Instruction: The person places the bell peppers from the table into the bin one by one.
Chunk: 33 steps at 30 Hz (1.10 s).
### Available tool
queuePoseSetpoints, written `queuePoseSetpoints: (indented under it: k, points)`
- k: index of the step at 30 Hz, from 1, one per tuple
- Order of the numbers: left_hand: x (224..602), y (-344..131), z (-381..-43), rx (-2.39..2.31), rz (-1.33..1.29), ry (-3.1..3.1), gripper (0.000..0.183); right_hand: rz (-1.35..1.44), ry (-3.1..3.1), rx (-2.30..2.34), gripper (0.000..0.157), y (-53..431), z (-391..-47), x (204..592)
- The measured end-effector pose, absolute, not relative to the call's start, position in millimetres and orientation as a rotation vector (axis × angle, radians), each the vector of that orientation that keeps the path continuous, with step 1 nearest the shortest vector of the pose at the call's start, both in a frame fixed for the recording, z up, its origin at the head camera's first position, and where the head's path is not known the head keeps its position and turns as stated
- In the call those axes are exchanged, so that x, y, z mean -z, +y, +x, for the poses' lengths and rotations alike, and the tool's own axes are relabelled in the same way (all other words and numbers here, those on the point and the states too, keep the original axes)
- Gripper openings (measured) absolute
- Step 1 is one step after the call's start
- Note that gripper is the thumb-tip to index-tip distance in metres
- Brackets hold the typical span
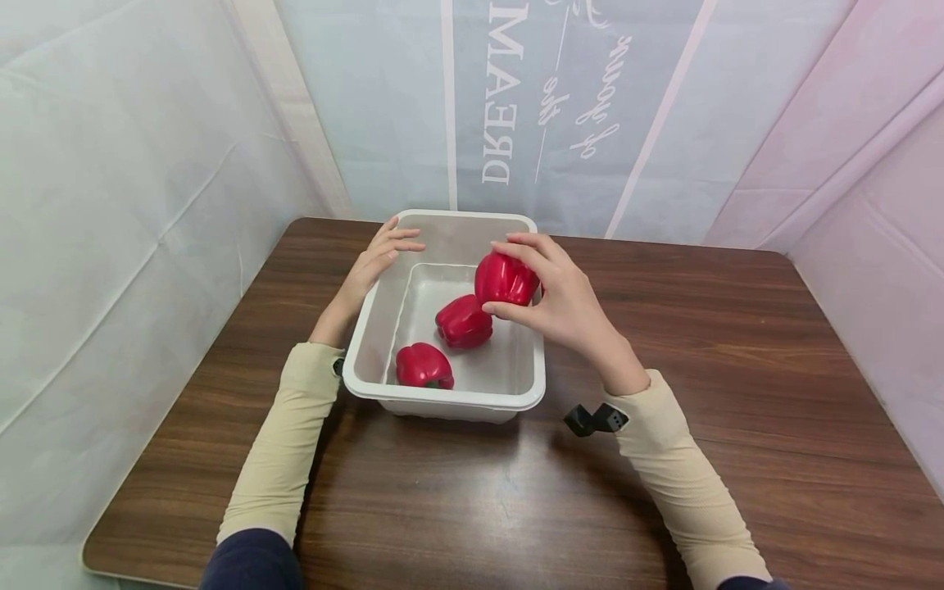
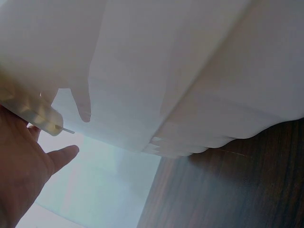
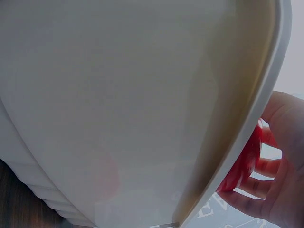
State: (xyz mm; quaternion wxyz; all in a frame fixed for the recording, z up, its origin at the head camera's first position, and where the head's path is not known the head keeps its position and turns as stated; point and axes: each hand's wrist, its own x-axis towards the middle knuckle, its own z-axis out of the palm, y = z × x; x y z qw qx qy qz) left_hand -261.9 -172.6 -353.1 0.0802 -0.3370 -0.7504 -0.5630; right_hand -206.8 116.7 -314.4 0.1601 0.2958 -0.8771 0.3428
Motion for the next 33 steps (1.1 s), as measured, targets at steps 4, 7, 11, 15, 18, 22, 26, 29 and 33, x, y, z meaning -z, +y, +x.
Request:
queuePoseSetpoints:
  k: [4,7,11,15,18,22,26,29,33]
  points:
    - [353.2,-172.7,-262.4,1.678,-1.011,-2.243,0.035,0.847,-2.508,-0.978,0.07,116.8,-207.4,314.7]
    - [352.9,-172.4,-262.6,1.675,-1.013,-2.24,0.035,0.846,-2.507,-0.975,0.07,116.9,-207.7,315.1]
    - [352.7,-171.9,-262.6,1.677,-1.016,-2.237,0.035,0.843,-2.513,-0.973,0.07,116.9,-208.2,316.0]
    - [352.6,-171.6,-262.7,1.679,-1.017,-2.236,0.035,0.846,-2.515,-0.96,0.069,116.5,-208.2,316.5]
    - [352.8,-171.4,-263.5,1.683,-1.022,-2.226,0.035,0.859,-2.465,-0.968,0.066,116.9,-208.2,316.0]
    - [353.8,-171.5,-264.6,1.682,-1.043,-2.206,0.036,0.877,-2.366,-0.995,0.06,118.0,-209.0,314.6]
    - [354.6,-171.6,-264.2,1.672,-1.038,-2.229,0.036,0.881,-2.347,-1.005,0.057,119.0,-209.9,315.7]
    - [354.4,-171.2,-263.4,1.668,-1.023,-2.252,0.035,0.875,-2.358,-0.997,0.055,120.4,-209.9,317.6]
    - [353.1,-171.0,-262.5,1.676,-1.008,-2.259,0.035,0.868,-2.363,-0.969,0.053,122.9,-210.2,317.9]
